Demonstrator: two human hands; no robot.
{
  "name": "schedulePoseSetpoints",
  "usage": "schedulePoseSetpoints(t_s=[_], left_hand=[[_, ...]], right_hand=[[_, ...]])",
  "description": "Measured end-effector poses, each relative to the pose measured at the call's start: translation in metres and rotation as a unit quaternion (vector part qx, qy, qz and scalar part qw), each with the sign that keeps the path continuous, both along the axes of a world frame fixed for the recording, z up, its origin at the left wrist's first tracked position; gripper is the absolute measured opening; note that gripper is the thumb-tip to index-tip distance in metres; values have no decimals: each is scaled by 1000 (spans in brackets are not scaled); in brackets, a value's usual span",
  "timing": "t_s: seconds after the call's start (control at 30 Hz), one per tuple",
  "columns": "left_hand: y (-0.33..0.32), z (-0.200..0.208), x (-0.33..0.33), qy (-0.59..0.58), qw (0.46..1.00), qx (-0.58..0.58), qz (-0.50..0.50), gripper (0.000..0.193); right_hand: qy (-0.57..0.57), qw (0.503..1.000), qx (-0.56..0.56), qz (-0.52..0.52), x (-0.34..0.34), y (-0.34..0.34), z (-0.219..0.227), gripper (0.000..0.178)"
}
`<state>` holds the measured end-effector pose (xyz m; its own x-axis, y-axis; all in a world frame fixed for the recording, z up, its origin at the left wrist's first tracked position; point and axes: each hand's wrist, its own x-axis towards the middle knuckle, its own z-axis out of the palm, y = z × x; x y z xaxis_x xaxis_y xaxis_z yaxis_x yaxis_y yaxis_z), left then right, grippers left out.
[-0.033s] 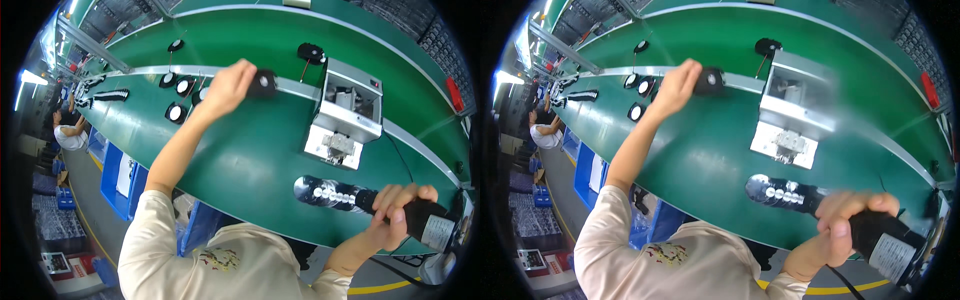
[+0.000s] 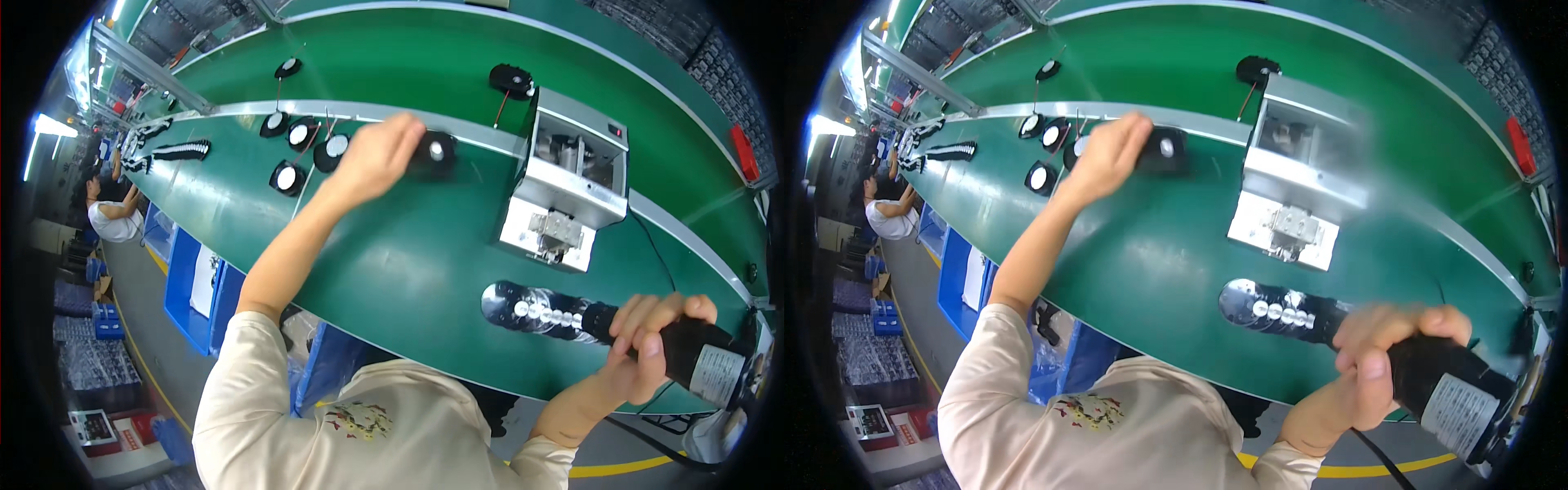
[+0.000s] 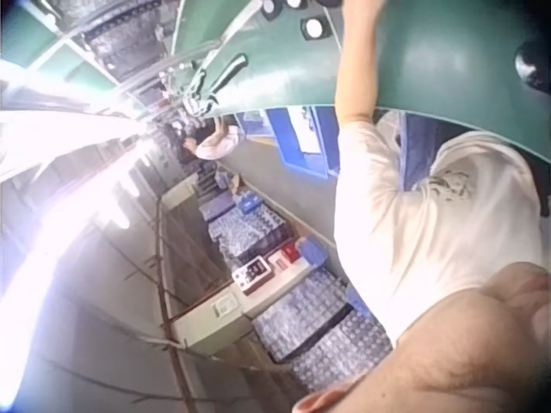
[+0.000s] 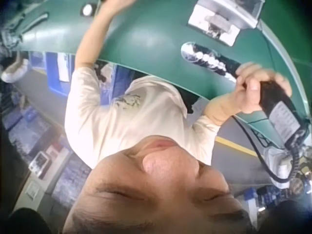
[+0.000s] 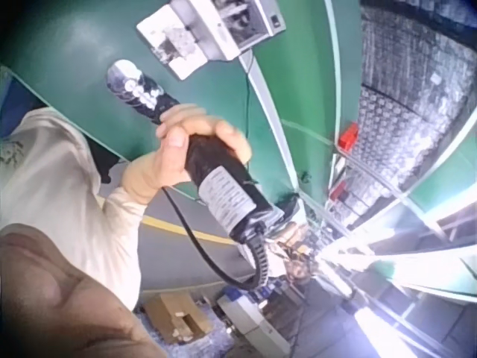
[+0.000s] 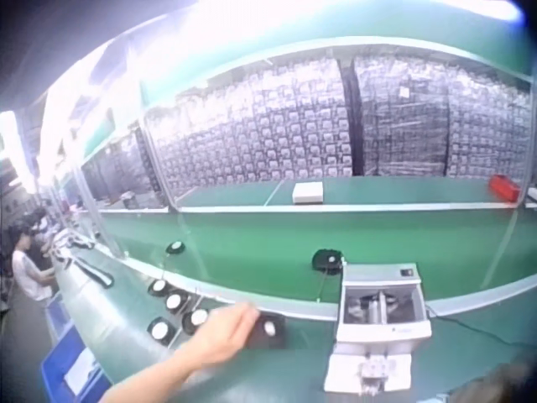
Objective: Assemble electronic components and LED strips together using an electric screwdriver on an assembly line.
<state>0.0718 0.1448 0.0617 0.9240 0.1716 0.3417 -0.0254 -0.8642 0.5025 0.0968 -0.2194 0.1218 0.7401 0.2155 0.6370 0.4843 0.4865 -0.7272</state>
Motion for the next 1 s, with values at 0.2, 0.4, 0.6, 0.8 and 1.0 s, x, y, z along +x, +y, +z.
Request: schedulePoseSetpoints(t_s=[0.2,0.4,0.6,0.8,1.0], left_hand=[[-38,-39,-47,-35,996,22,-80,11],[-42,-11,-68,72,968,-8,-242,25],[-106,-27,-71,-15,933,-85,-349,27],[-135,-38,-76,-31,932,-111,-342,28],[-138,-38,-73,-32,935,-57,-348,29]], right_hand=[[-23,996,-48,76,15,-5,-5,55],[13,998,-51,18,12,-3,-3,56],[-10,998,-45,31,10,2,-2,52],[15,984,-151,90,19,-5,14,20],[-4,976,-185,115,24,-15,12,17]])
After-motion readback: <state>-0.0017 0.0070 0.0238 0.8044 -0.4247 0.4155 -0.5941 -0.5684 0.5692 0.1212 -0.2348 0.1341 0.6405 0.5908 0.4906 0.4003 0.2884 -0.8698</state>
